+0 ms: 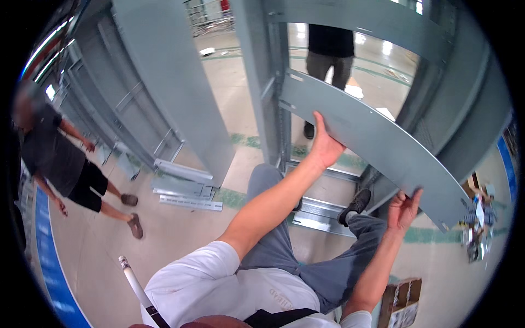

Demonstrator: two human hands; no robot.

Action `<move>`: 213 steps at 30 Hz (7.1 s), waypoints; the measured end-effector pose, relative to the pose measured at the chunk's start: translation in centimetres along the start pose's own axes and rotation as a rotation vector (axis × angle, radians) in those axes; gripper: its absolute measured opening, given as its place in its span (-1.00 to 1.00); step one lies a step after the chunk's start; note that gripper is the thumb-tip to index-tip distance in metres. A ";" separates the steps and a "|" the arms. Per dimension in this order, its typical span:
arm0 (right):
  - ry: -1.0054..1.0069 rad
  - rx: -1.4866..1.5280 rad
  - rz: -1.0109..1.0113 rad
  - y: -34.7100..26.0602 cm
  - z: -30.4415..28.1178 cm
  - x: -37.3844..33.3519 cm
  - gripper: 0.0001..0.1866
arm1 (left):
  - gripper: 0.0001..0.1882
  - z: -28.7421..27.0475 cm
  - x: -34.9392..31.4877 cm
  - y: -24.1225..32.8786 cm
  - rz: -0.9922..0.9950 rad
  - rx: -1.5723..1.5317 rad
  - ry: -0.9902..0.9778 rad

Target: The person sits on a stool and installs a metal shelf into a gray shelving unit. They align the shelf, insert bolts into the side rails, and tighten them by hand to secure the shelf in place.

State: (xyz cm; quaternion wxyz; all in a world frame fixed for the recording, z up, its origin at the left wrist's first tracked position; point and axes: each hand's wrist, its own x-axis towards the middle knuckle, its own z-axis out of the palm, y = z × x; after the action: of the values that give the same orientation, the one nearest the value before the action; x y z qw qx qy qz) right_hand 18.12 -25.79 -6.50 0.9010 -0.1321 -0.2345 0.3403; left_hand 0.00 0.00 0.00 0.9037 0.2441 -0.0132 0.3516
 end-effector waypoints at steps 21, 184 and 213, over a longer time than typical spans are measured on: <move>-0.208 -0.538 0.075 3.9 -2.2 3.0 -0.46 | 0.51 -9.8 -2.8 2.0 -0.287 0.046 0.267; 0.180 -0.476 0.200 17.2 -3.9 30.6 -0.25 | -0.10 -10.3 19.0 2.4 0.033 0.456 0.297; 0.222 -1.597 -0.610 -2.9 4.9 39.6 -0.15 | -0.36 -11.3 20.8 0.8 0.129 0.385 0.396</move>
State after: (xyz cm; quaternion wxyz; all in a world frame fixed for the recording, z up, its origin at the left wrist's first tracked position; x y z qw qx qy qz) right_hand 43.28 -0.82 12.08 0.6080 -0.6898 -0.3395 -0.1982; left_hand 13.48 18.72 -5.52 0.8014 0.3365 0.2154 0.4451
